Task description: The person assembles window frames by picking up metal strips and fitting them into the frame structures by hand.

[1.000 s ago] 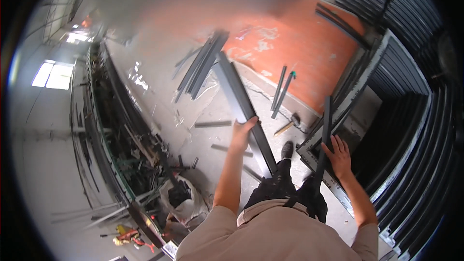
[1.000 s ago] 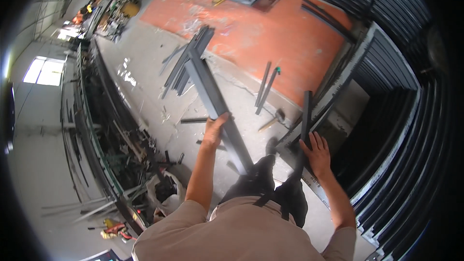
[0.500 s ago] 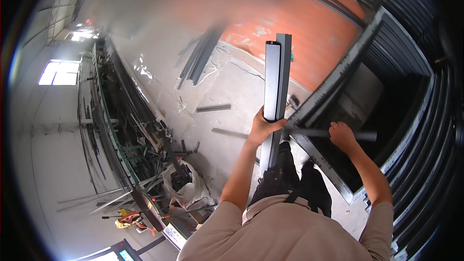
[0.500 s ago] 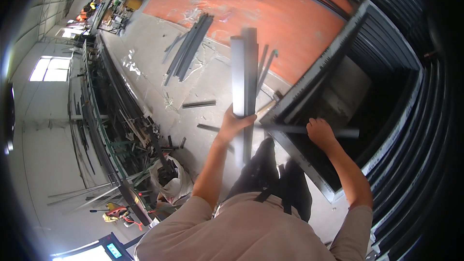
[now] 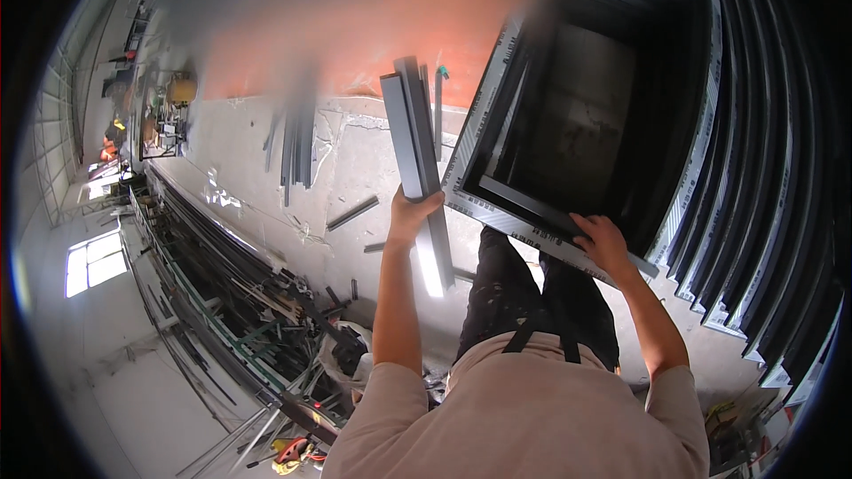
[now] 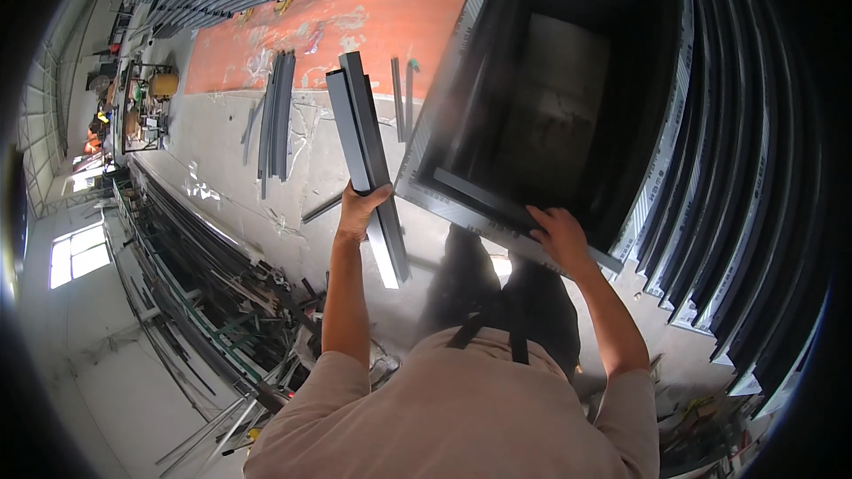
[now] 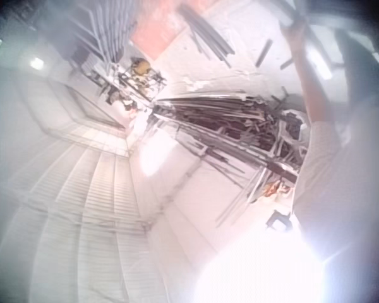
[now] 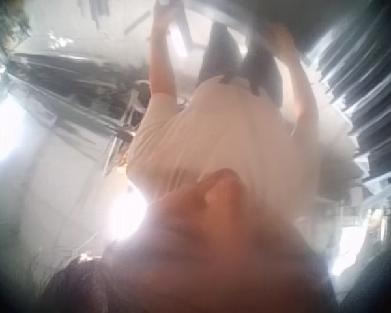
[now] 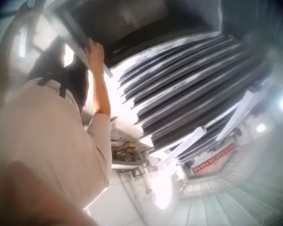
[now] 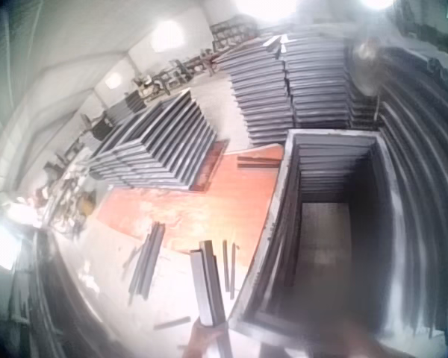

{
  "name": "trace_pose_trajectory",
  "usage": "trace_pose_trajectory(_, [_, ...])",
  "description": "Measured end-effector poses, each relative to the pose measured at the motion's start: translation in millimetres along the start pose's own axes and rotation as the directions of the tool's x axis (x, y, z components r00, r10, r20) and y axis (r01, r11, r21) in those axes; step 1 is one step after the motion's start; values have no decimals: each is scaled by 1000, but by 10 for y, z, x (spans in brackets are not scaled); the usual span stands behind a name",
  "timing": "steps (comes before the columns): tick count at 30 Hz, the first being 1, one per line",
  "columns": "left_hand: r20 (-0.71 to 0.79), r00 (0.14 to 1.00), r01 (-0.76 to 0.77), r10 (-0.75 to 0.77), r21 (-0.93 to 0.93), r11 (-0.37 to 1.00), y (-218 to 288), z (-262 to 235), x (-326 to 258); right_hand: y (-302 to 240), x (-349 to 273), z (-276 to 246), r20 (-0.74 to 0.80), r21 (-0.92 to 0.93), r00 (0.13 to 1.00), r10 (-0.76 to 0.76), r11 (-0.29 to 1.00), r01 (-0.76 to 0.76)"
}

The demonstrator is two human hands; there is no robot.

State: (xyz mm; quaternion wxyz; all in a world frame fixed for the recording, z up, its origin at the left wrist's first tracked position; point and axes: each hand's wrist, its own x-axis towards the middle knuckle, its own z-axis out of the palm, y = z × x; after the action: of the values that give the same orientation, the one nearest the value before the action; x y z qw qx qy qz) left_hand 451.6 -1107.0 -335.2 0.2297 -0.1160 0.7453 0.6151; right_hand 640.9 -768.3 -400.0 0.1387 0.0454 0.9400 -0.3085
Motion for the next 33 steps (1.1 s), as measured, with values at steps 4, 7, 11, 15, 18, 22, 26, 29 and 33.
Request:
trace_pose_trajectory(4, [-57,996,64,-63,16,998,-210,21,107,-41,224,163,38,42,999,-31,999,29])
trace_pose_trajectory(7, [-76,988,138,-135,43,989,-390,30,284,-7,246,292,59,91,998,-16,996,11])
trace_pose_trajectory(11, [28,996,81,-85,121,989,-568,69,550,102,280,436,125,70,992,36,997,-45])
trace_pose_trajectory(15, [56,988,145,-145,5,989,-563,124,628,-31,303,422,136,122,988,71,989,-88])
trace_pose_trajectory(18, [105,986,130,-133,33,991,-684,70,751,-49,323,371,150,145,986,78,984,-100])
trace_pose_trajectory(22, [128,972,191,-196,49,980,-560,262,695,74,264,411,97,200,992,82,975,-100])
trace_pose_trajectory(26, [75,969,238,-237,-3,971,-566,243,694,-9,224,331,113,177,990,80,979,-99])
trace_pose_trajectory(29, [80,963,260,-256,-47,964,-600,226,732,82,224,395,74,216,995,67,973,-82])
trace_pose_trajectory(33, [75,959,278,-272,-83,957,-698,117,781,-54,303,361,178,8,982,59,998,-61])
